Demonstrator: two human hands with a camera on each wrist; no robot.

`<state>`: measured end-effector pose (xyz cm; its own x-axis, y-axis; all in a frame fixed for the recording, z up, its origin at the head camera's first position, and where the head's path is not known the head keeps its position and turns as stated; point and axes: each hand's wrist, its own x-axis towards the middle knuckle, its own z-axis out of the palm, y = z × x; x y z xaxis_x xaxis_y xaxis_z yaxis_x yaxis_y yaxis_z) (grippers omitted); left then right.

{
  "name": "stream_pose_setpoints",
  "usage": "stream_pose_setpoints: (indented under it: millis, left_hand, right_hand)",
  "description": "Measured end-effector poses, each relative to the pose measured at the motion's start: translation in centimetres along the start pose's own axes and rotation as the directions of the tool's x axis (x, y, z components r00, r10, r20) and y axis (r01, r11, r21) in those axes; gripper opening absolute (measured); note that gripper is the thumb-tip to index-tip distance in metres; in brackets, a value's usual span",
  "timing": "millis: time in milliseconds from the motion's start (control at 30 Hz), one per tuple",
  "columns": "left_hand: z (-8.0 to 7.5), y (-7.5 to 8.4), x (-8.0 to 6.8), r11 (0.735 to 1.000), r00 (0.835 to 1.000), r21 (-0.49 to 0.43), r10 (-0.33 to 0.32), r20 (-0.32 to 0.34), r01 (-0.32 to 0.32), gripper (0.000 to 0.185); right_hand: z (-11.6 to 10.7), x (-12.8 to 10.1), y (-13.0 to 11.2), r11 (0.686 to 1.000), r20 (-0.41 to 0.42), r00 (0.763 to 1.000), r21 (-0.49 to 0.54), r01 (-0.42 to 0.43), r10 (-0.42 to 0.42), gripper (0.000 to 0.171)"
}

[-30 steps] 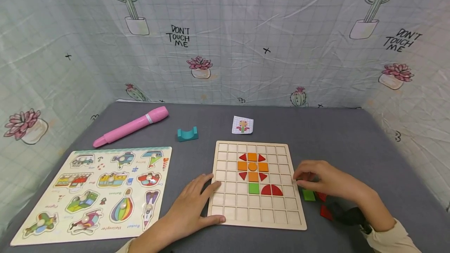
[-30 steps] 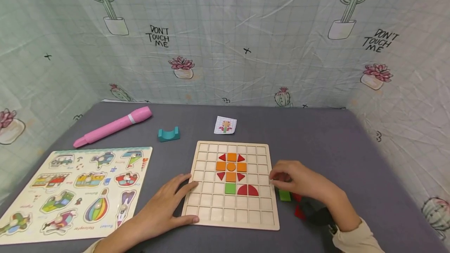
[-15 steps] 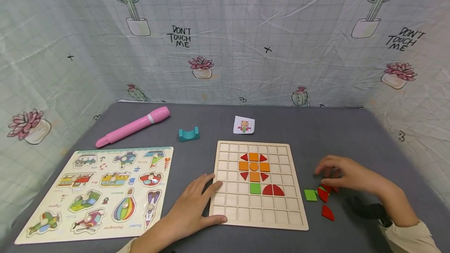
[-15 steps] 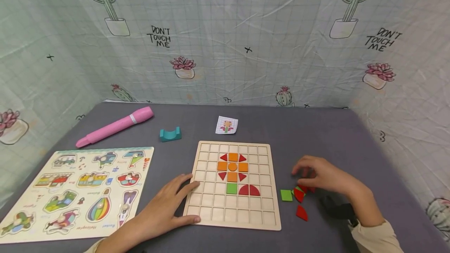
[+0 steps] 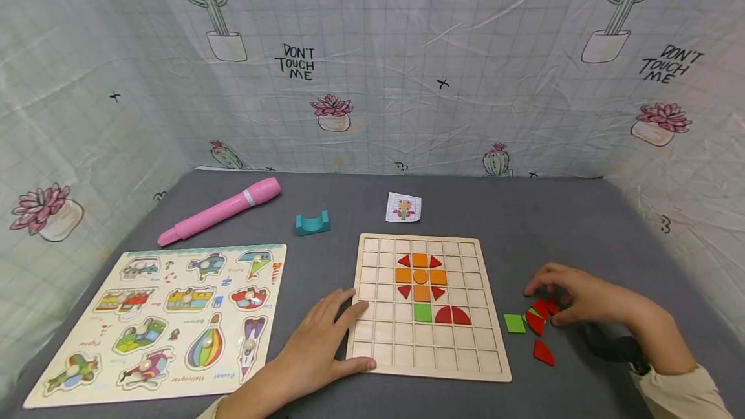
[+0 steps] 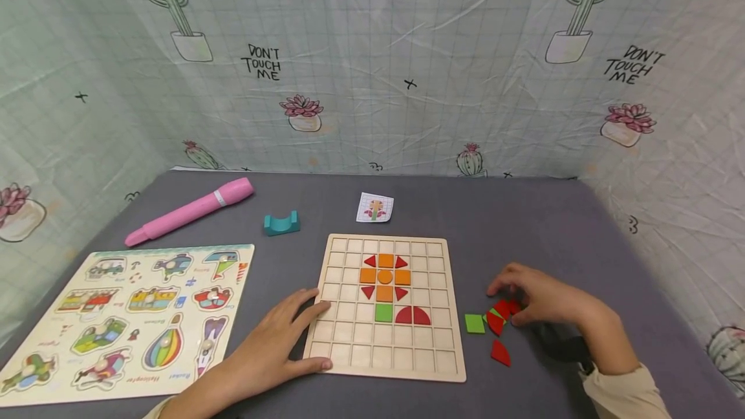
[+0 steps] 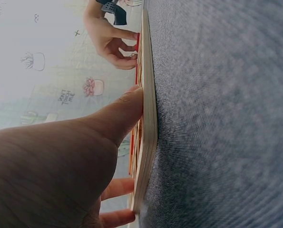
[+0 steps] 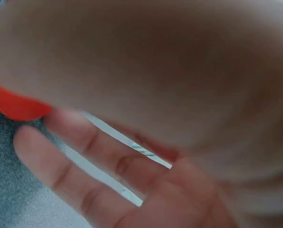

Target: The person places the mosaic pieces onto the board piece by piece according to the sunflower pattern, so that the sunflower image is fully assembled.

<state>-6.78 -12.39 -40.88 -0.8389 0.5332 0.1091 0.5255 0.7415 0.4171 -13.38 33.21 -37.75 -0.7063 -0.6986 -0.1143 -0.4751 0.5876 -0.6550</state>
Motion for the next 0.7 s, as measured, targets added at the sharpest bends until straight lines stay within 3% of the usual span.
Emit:
stream_pose_setpoints:
  millis: [467, 700]
  left_hand:
    - [0.1, -0.1, -0.1, 1.000, 1.000, 0.012, 0.001, -0.007, -0.001, 0.080]
    - [0.1, -0.1, -0.1, 1.000, 1.000, 0.021, 0.007, -0.010, -0.007, 0.079]
  right_hand:
    - [0.6, 1.1, -0.1, 0.997, -0.052, 0.997, -0.056, 0.046, -0.048, 0.021]
    - [1.3, 1.8, -0.2, 0.982, -0.133, 0.979, -0.132, 0.136, -0.154, 0.024]
